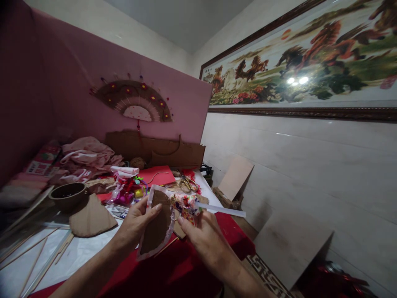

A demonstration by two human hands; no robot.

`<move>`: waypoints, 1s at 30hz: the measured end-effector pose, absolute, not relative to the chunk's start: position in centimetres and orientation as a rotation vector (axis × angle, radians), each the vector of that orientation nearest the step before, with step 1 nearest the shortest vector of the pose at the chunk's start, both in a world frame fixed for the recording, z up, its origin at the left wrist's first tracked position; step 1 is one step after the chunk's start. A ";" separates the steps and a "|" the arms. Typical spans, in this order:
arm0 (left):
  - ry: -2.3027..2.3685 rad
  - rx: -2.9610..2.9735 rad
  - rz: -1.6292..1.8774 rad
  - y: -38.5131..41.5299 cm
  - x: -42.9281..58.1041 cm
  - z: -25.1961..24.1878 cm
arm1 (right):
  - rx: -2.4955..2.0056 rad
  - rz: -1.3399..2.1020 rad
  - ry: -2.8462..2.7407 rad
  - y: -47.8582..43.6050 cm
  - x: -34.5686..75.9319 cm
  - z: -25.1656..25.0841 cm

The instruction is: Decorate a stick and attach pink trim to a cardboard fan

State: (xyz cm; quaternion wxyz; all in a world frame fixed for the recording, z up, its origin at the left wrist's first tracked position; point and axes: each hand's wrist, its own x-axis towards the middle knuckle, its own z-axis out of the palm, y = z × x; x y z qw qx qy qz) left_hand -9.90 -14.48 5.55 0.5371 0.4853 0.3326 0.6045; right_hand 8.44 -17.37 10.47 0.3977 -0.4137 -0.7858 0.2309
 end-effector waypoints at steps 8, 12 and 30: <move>0.805 1.168 1.421 -14.3 -9.8 5.5 | -1.144 0.678 -1.944 -17.2 8.1 11.1; 0.794 1.170 1.407 -14.4 -9.8 5.4 | -1.027 0.673 -2.015 -17.1 8.0 11.5; 0.818 1.176 1.408 -14.5 -9.8 5.3 | -0.997 0.562 -2.142 -16.9 8.4 11.3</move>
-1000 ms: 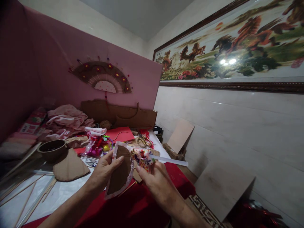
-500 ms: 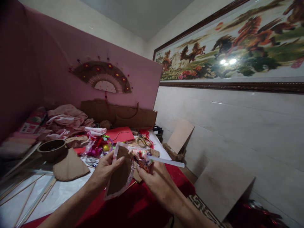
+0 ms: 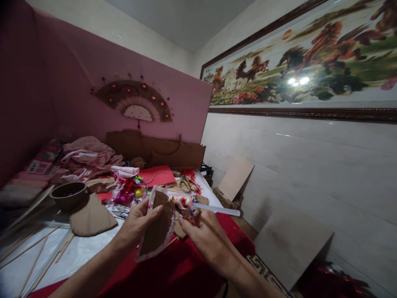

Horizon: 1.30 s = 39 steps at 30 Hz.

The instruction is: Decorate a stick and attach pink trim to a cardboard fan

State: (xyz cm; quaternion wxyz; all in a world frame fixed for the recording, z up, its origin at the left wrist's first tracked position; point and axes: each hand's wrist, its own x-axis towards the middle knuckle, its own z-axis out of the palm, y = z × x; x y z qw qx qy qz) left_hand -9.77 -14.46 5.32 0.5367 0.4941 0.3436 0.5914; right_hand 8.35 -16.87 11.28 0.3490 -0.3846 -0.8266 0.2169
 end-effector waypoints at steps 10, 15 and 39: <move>0.825 1.185 1.422 -14.3 -9.9 5.3 | -1.066 0.575 -2.110 -17.0 8.5 11.1; 0.822 1.196 1.421 -14.4 -9.8 5.5 | -1.083 0.573 -2.131 -17.3 8.7 11.3; 0.831 1.113 1.436 -14.7 -9.7 5.7 | -1.224 0.617 -2.069 -17.4 9.6 11.1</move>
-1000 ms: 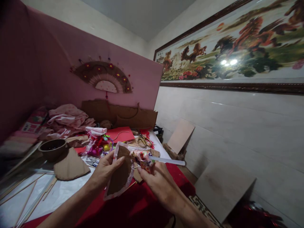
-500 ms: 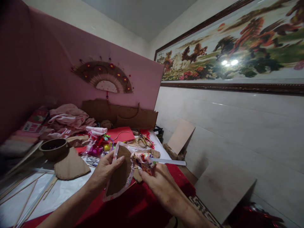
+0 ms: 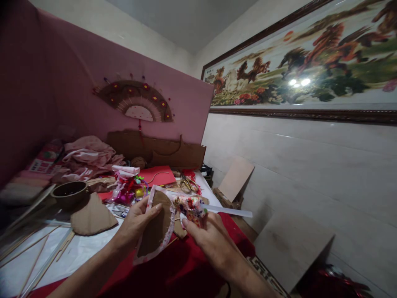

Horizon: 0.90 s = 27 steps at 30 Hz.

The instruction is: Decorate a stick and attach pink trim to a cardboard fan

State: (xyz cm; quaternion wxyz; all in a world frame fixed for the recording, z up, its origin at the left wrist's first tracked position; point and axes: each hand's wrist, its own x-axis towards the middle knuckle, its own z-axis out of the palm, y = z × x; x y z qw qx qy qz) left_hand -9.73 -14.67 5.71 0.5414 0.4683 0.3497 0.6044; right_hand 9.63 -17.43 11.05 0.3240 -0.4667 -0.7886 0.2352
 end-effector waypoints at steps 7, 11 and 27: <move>0.857 1.149 1.370 -14.7 -9.6 5.7 | -1.216 0.703 -1.995 -16.9 9.0 11.5; 0.873 1.200 1.321 -14.8 -9.4 5.6 | -1.140 0.718 -2.048 -16.2 8.9 11.8; 0.875 1.300 1.289 -15.0 -9.3 6.1 | -0.930 0.835 -2.173 -15.6 7.9 13.5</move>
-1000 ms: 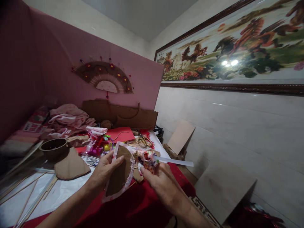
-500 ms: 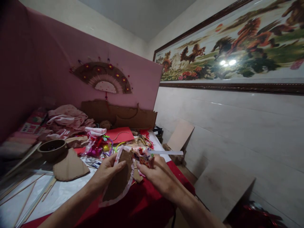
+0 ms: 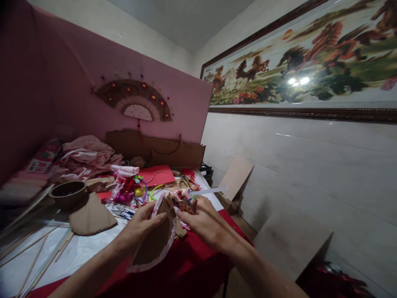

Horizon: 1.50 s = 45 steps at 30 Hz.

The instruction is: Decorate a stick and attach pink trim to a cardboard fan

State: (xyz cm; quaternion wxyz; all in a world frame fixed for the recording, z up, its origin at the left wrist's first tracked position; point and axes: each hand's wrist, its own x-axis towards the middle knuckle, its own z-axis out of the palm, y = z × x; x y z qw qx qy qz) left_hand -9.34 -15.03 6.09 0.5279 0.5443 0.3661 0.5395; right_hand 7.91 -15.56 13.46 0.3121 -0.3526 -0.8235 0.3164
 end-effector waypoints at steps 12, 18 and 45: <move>0.839 1.325 1.277 -14.9 -9.4 5.7 | -0.951 0.806 -2.189 -15.6 7.8 13.6; 0.855 1.331 1.287 -15.0 -9.3 6.0 | -0.919 0.810 -2.201 -15.7 7.9 13.7; 0.937 1.421 1.242 -14.8 -9.4 5.8 | -1.092 0.806 -2.240 -15.4 8.0 13.9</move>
